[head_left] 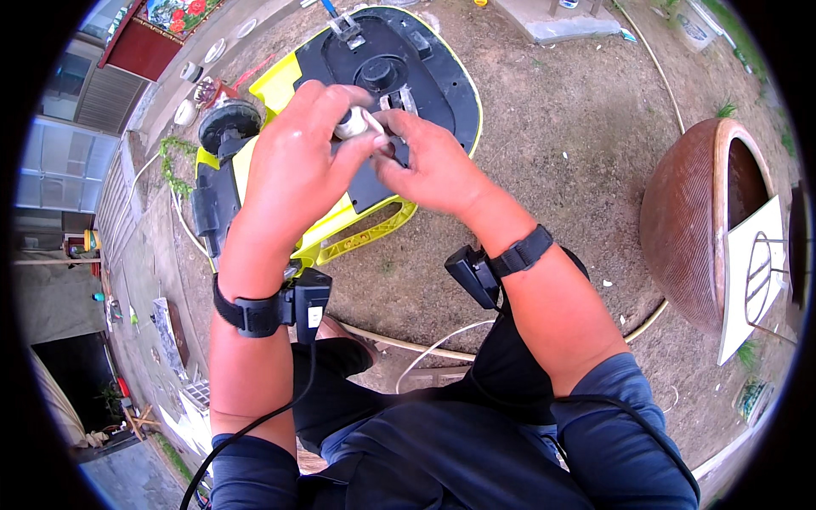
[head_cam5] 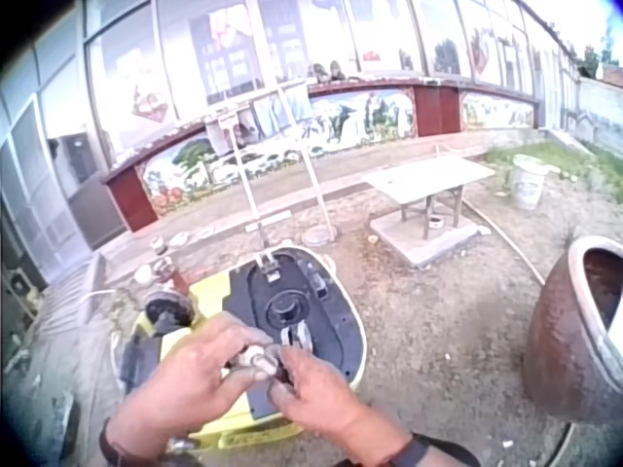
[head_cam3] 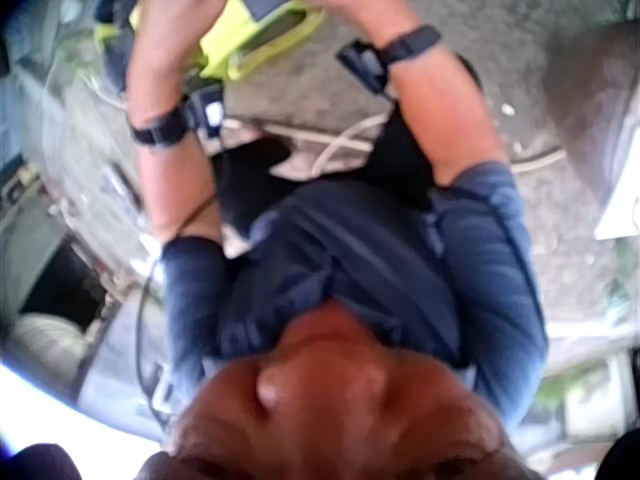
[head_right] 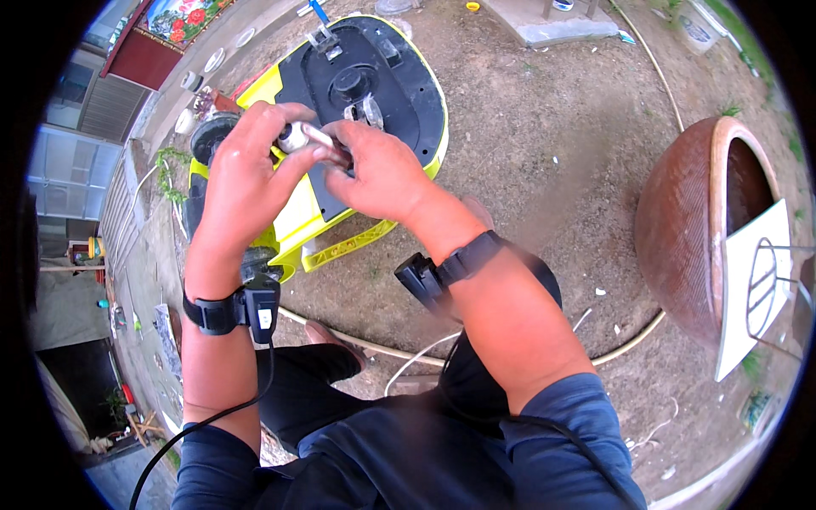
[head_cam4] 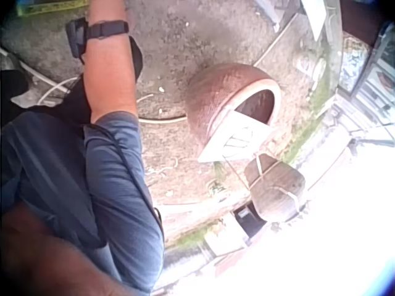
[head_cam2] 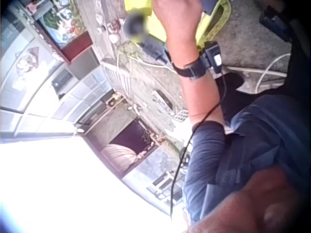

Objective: The person uses a screwdriver to unscrew and remove a motor assembly from the underside of a yellow toy car, then handles the motor and a screw by hand.

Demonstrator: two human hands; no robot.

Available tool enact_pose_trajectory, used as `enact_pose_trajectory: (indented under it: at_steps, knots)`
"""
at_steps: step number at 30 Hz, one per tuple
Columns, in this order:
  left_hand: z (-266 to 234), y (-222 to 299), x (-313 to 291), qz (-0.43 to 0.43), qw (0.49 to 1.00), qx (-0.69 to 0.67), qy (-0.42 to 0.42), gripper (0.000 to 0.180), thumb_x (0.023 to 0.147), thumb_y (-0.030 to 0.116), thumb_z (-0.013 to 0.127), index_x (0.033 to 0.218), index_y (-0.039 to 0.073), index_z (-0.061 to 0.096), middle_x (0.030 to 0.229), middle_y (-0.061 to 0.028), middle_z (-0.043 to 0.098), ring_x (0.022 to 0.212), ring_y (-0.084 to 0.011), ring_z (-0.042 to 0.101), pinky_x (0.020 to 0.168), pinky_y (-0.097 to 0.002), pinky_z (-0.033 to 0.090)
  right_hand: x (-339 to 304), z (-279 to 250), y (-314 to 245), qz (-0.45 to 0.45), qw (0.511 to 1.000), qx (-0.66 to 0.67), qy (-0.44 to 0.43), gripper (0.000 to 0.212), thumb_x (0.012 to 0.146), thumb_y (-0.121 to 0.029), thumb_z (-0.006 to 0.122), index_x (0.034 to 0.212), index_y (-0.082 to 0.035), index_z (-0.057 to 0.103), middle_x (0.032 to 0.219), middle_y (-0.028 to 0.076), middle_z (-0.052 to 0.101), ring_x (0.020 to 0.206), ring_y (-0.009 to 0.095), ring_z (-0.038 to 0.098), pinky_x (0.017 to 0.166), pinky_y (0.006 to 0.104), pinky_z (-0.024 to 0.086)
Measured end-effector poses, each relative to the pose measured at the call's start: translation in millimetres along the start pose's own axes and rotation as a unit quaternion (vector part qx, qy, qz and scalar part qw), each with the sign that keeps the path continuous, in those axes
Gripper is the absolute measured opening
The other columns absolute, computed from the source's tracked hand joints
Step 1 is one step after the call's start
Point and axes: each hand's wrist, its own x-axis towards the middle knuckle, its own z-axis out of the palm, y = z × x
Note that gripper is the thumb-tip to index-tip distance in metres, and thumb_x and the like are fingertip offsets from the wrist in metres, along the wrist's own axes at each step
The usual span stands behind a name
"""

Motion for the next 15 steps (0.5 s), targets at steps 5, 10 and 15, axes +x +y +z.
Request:
enact_pose_trajectory:
  at_steps: [5,10,15]
  knots:
    - [1.1,-0.2,-0.2,0.002,1.000,-0.027,0.002,0.037,0.079,0.014,0.080,0.113,0.006,0.068,0.100,-0.0134,0.065,0.089,-0.0329,0.068,0.076,-0.0402,0.054,0.8,0.7,0.2,-0.022,0.997,-0.071,0.006,0.036,0.082,-0.018,0.075,0.114,-0.003,0.066,0.100,0.018,0.067,0.092,0.038,0.068,0.081,0.0450,0.055]
    - [5.7,-5.8,1.1,0.043,0.997,-0.060,0.008,0.035,0.081,0.016,0.081,0.112,0.007,0.069,0.099,-0.0134,0.066,0.086,-0.0326,0.068,0.074,-0.0404,0.054,1.3,-1.1,-1.1,0.012,1.000,0.003,0.005,0.036,0.080,-0.021,0.081,0.109,-0.005,0.068,0.098,0.016,0.065,0.090,0.036,0.068,0.079,0.0441,0.055]
    - [1.6,2.4,1.6,-0.094,0.994,0.019,-0.053,0.037,0.082,0.008,0.077,0.118,0.006,0.067,0.110,-0.0156,0.066,0.097,-0.0348,0.068,0.082,-0.0398,0.055,0.5,-0.7,1.5,-0.023,0.997,-0.070,0.016,0.030,0.083,-0.019,0.075,0.109,-0.005,0.069,0.102,0.017,0.068,0.090,0.037,0.069,0.080,0.0446,0.055]
